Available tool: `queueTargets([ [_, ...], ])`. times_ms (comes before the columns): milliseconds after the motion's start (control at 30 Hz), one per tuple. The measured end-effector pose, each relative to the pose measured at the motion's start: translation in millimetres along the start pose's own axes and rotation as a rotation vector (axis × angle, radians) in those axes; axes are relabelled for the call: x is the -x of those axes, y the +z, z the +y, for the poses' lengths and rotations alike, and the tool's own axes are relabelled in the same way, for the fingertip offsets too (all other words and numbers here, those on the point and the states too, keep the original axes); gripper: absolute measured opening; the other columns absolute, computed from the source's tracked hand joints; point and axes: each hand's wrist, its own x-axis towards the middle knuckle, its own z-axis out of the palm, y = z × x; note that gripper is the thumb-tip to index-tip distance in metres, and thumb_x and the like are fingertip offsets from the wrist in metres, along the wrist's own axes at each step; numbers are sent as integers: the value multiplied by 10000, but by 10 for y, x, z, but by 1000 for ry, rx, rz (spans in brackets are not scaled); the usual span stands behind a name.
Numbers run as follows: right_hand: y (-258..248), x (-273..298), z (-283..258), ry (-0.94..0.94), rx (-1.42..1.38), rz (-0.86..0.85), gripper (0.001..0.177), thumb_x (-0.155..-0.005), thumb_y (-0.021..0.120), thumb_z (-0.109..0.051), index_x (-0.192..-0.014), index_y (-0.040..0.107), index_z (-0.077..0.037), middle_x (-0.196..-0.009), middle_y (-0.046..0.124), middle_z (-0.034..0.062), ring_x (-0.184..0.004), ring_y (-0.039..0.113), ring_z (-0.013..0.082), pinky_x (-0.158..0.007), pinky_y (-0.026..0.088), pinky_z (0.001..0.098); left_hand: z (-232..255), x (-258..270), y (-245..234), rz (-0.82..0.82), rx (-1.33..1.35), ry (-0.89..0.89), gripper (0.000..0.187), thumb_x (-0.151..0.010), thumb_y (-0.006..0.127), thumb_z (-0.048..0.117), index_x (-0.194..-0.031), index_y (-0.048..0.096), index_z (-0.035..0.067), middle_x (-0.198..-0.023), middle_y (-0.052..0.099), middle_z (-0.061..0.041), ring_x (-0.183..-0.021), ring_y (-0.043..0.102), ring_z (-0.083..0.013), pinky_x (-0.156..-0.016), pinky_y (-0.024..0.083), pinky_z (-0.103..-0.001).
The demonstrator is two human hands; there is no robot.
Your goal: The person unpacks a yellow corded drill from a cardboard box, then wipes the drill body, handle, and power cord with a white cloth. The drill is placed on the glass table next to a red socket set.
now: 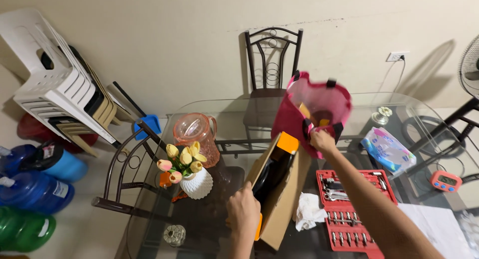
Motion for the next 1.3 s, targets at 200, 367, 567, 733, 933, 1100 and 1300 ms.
queueTargets([
  [200, -217, -544, -7, -278, -264, 2, 163, -817, 597, -154, -828, 706, -33, -831, 721, 186, -823, 707, 316, -790, 547, 383, -228, -131, -162, 4, 134, 49, 304, -856, 702, 149, -1151, 773, 137, -844, 741, -203, -811, 715, -392, -767, 564, -477],
  [367, -161, -503, -169, 303, -1732, -121, 199, -1012, 466, -124, -928, 617, -24, -782, 663, 104, -635, 577, 174, -583, 433, 321, -129, -167, -148, 76, 108, 74, 231, -870, 688, 148, -1078, 770, 91, -836, 739, -212, -787, 726, -389, -736, 577, -468],
  [567, -340, -232, -542, 531, -1484, -210, 331, -1049, 489, -333, -920, 640, -67, -779, 643, 66, -571, 514, 151, -533, 368, 311, 103, -198, -72, -71, -8, 74, 345, -1040, 577, 366, -958, 726, 65, -802, 732, -198, -776, 737, -360, -698, 589, -438],
  [733, -806, 184, -625, 653, -1245, -213, 468, -977, 575, -509, -1071, 730, -78, -805, 686, 24, -655, 609, 120, -624, 458, 279, 94, -141, -40, 83, 18, 130, 374, -1006, 572, 402, -949, 740, 73, -781, 728, -204, -755, 726, -388, -687, 580, -471],
  [933, -1393, 848, -620, 573, -1085, -50, 541, -984, 648, -524, -1052, 787, -5, -699, 597, 55, -589, 494, 140, -550, 370, 301, 11, -228, 26, -27, 96, 133, 475, -998, 565, 474, -895, 744, 46, -856, 721, -239, -838, 705, -429, -743, 556, -516],
  [1100, -1607, 1532, -1184, 340, -1284, 188, 323, -978, 644, -209, -1167, 756, 27, -769, 653, 85, -607, 555, 142, -539, 439, 296, 26, -213, 12, -24, 83, 134, 496, -1016, 547, 496, -888, 746, 59, -823, 728, -227, -814, 717, -415, -739, 563, -497],
  [1300, -1415, 2012, -2012, 752, -1828, -402, 447, -940, 549, -13, -1370, 428, -14, -1064, 669, 154, -697, 658, 265, -799, 597, 528, 147, -16, 32, 52, 61, 129, 439, -1008, 542, 443, -891, 738, 68, -831, 729, -220, -788, 706, -434, -696, 558, -523],
])
